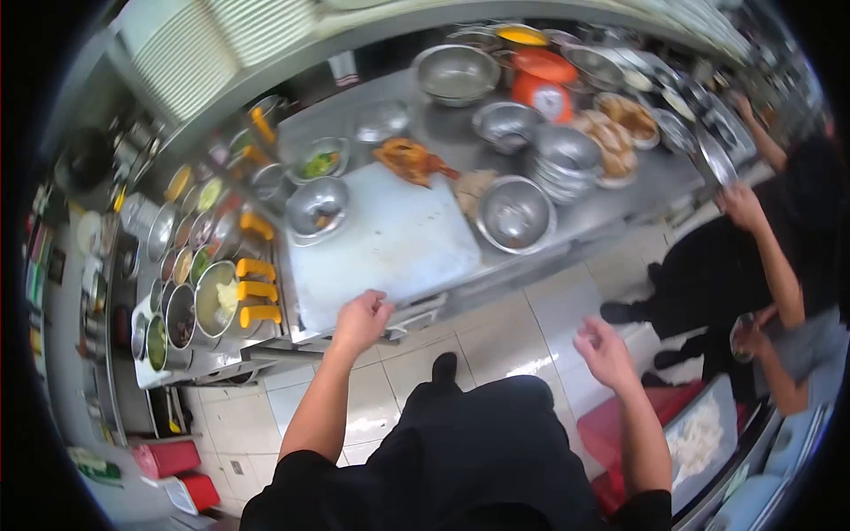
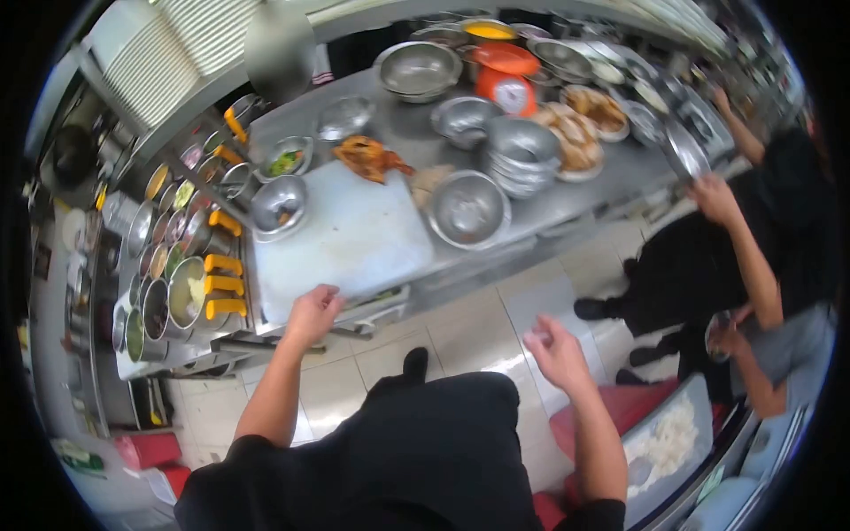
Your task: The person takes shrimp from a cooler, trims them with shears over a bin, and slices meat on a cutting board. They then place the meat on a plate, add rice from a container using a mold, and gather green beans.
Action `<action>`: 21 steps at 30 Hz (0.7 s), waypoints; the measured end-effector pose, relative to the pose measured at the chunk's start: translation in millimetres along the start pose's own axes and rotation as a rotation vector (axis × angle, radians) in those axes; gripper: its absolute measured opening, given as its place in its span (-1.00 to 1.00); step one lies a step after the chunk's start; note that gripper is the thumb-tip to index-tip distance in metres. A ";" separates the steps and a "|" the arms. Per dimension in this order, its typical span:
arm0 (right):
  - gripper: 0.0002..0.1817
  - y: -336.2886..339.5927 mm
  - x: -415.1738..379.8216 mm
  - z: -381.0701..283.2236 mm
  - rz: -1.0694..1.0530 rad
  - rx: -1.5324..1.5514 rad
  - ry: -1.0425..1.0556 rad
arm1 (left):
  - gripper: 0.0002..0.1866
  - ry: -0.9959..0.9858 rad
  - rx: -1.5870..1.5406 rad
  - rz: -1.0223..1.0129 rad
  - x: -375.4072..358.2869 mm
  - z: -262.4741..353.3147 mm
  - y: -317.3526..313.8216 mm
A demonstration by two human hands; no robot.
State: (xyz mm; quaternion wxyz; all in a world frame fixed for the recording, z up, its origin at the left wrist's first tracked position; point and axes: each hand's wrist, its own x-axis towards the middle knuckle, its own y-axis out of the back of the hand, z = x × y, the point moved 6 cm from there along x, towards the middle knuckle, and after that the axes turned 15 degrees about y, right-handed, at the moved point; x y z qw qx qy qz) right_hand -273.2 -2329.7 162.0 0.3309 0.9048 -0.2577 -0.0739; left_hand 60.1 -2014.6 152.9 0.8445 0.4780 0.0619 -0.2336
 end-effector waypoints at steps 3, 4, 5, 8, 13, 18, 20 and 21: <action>-0.43 -52.2 125.8 -9.4 0.300 0.428 -0.200 | -0.59 -0.014 -0.105 -0.042 7.3 -25.5 14.4; -0.48 -64.5 156.1 -5.0 0.275 0.429 -0.226 | -0.57 -0.019 -0.101 -0.081 8.0 -21.5 16.9; -0.52 -72.3 180.4 5.9 0.256 0.431 -0.259 | -0.57 -0.023 -0.165 -0.142 9.7 -15.7 18.4; -0.64 -77.8 198.9 11.3 0.239 0.451 -0.283 | -0.53 -0.085 -0.309 -0.301 17.8 12.5 14.9; -0.66 -104.5 243.1 -108.6 0.069 0.456 0.003 | -0.43 -0.118 -0.591 -0.350 72.3 99.0 22.6; -0.61 -115.2 279.1 -164.4 0.124 0.645 0.228 | -0.51 0.017 -0.659 -0.069 213.5 126.4 78.3; -0.55 -110.3 284.7 -138.9 0.179 0.128 0.500 | -0.54 0.092 -0.570 0.050 276.2 125.0 104.0; -0.51 -110.0 285.7 -131.4 0.208 -0.143 0.619 | -0.54 0.105 -0.558 0.087 305.2 125.5 114.8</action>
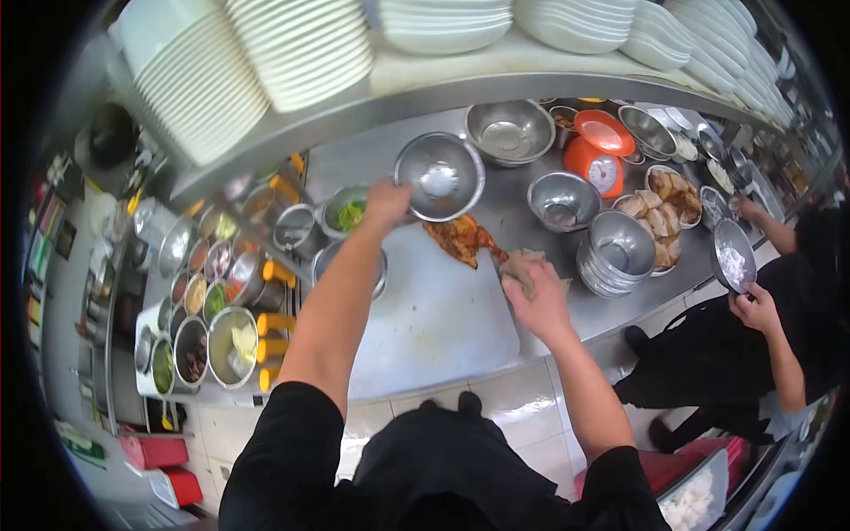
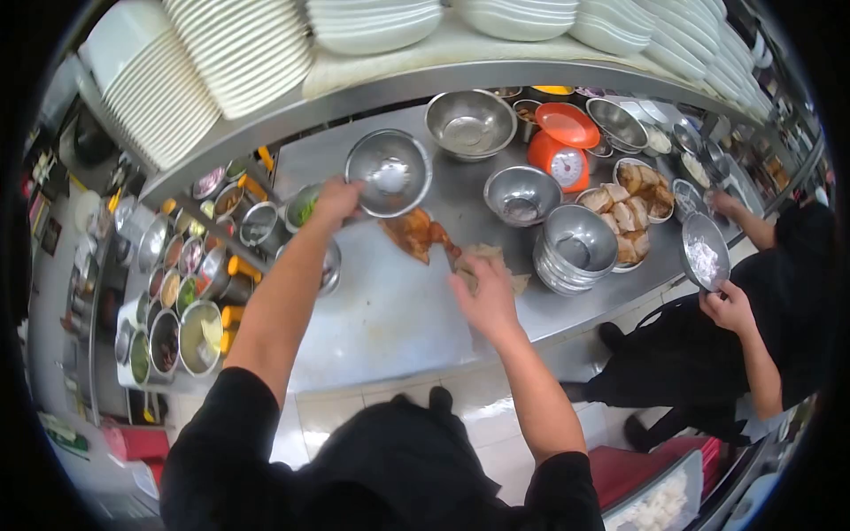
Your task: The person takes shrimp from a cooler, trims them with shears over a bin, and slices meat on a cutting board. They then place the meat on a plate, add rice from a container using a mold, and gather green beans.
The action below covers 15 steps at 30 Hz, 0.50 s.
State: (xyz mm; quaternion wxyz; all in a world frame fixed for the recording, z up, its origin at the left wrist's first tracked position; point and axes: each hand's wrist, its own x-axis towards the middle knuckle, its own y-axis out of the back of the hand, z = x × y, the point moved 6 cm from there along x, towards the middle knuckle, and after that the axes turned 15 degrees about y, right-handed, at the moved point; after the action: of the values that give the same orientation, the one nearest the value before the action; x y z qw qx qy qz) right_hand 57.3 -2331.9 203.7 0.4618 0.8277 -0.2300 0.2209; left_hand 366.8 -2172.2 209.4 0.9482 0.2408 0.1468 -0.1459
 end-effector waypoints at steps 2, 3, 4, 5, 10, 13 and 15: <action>-0.42 -3.6 -8.3 16.2 -0.130 -0.082 -0.116 | -0.53 -0.039 0.350 0.065 64.1 4.3 -2.4; -0.41 -5.3 -13.7 20.0 -0.184 -0.145 -0.125 | -0.53 -0.048 0.513 0.107 84.6 10.9 -1.9; -0.40 -9.4 -17.4 26.6 -0.243 -0.206 -0.129 | -0.53 -0.003 0.598 0.074 95.3 19.6 -6.1; -0.37 -13.9 -22.7 35.3 -0.270 -0.173 -0.146 | -0.52 0.049 0.682 0.036 102.3 24.5 -17.1; -0.18 -45.7 -53.0 66.7 -0.488 -0.205 -0.177 | -0.43 -0.096 0.854 0.098 149.5 23.5 -58.0; -0.19 -42.1 -42.2 53.8 -0.458 -0.169 -0.134 | -0.26 -0.023 0.568 0.071 116.6 38.5 -37.2; -0.22 -42.6 -40.9 56.4 -0.429 -0.145 -0.166 | -0.18 0.059 0.303 -0.018 61.7 48.0 3.9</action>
State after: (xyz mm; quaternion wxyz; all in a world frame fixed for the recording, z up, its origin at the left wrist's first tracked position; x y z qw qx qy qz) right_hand 58.3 -2353.6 125.0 0.5360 0.8375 -0.1013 0.0320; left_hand 434.5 -2205.6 229.8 0.8949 0.3841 0.1531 -0.1677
